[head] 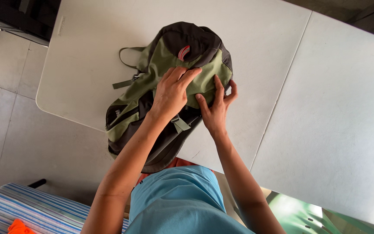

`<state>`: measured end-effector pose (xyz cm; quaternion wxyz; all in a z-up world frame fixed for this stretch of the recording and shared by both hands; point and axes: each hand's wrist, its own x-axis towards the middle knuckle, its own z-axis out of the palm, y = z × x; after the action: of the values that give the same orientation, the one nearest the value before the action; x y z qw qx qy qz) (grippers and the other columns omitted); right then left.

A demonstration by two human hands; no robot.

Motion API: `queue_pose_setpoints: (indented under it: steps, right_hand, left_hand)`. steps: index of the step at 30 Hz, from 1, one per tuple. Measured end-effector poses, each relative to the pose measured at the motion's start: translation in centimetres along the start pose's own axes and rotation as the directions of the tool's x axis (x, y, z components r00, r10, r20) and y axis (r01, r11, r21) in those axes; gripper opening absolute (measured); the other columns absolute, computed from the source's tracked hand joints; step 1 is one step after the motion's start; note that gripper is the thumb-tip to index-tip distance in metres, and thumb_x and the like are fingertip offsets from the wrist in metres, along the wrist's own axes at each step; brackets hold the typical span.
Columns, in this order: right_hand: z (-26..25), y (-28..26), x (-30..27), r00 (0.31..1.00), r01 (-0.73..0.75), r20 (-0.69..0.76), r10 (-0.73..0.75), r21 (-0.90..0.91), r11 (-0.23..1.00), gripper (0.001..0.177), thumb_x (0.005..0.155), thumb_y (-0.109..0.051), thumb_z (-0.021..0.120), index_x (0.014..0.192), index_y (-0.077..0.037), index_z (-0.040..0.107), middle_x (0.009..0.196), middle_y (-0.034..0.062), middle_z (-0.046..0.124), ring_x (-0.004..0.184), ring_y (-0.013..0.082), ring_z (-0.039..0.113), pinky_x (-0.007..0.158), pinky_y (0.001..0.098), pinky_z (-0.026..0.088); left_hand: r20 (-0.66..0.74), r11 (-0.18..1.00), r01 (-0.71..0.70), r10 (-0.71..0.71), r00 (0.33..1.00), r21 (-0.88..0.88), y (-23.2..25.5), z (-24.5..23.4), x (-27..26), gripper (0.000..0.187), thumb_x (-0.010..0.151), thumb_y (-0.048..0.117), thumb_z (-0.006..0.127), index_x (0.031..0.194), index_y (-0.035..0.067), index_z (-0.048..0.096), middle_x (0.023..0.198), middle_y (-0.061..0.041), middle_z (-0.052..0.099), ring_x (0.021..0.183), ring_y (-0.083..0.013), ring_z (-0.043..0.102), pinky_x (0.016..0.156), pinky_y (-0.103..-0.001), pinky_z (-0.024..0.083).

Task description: The person places a patterned pouch and a blue cylindrical case into a drawer, then closes it. They then handle a green backpack on a table, opening and closing its zippers and adjusting straps.

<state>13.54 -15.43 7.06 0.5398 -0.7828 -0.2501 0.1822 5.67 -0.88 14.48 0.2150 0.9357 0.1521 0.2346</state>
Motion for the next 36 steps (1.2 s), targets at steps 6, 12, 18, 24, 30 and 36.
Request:
queue_pose_setpoints:
  steps: [6,12,18,24,30,36]
  right_hand:
    - [-1.6,-4.5,-2.1,0.982,0.114,-0.119,-0.147,-0.249,0.962,0.070,0.096,-0.031,0.079,0.153,-0.008,0.047,0.153,0.0222,0.017,0.111,0.0328,0.052,0.100,0.0454,0.053]
    - [-2.3,-9.8,-3.6,0.986,0.029,-0.143,-0.089,-0.376,0.926,0.073,0.091,-0.037,0.084,0.148,-0.006,0.051,0.147,0.0224,0.023,0.084,0.0271,0.055,0.083,0.0430,0.054]
    - [-1.2,-11.9,-3.7,0.988,-0.011,-0.142,-0.056,-0.435,0.900,0.080,0.085,-0.041,0.087,0.146,-0.004,0.050,0.144,0.0220,0.025,0.085,0.0301,0.064,0.079,0.0451,0.056]
    - [0.7,-11.9,-3.1,0.984,0.034,-0.145,-0.105,-0.425,0.904,0.085,0.087,-0.040,0.088,0.151,-0.004,0.046,0.148,0.0231,0.022,0.100,0.0376,0.065,0.086,0.0481,0.058]
    - [1.6,-11.9,-2.2,0.972,0.108,-0.139,-0.187,-0.443,0.890,0.086,0.090,-0.041,0.089,0.155,-0.005,0.045,0.153,0.0242,0.018,0.126,0.0489,0.057,0.100,0.0502,0.056]
    - [2.6,-12.0,-1.7,0.970,0.143,-0.125,-0.209,-0.404,0.903,0.090,0.091,-0.037,0.087,0.160,-0.008,0.038,0.158,0.0279,0.011,0.141,0.0523,0.041,0.113,0.0540,0.047]
  left_hand:
    - [0.078,0.999,0.001,0.003,0.997,-0.046,-0.1,-4.0,1.2,0.058,0.086,-0.017,0.061,0.136,0.012,0.064,0.107,-0.007,0.067,0.100,-0.0244,0.066,0.087,-0.039,0.057]
    - [0.124,0.969,-0.032,0.064,0.990,-0.245,-0.9,-7.5,2.7,0.060,0.083,-0.021,0.053,0.133,0.012,0.063,0.118,-0.007,0.071,0.102,-0.0246,0.071,0.083,-0.034,0.060]
    - [0.214,0.973,0.029,0.021,0.977,-0.229,-2.7,-8.0,4.0,0.058,0.084,-0.021,0.053,0.128,0.015,0.068,0.111,-0.006,0.073,0.088,-0.0230,0.071,0.075,-0.036,0.057]
    - [0.145,0.983,-0.032,0.059,0.988,-0.178,-5.8,-7.1,4.1,0.045,0.097,-0.009,0.059,0.129,0.020,0.069,0.114,-0.002,0.073,0.101,-0.0221,0.070,0.088,-0.038,0.057]
    - [0.199,0.995,-0.006,0.025,0.980,-0.098,-7.2,-7.9,1.3,0.052,0.101,0.040,0.071,0.148,0.022,0.059,0.153,-0.013,0.048,0.141,-0.0333,0.045,0.118,-0.055,0.034]
    - [0.293,0.999,0.018,-0.006,0.956,-0.037,-6.2,-10.0,-3.2,0.094,0.077,0.066,0.081,0.152,0.021,0.047,0.163,-0.023,0.014,0.151,-0.0436,0.015,0.118,-0.066,0.022]
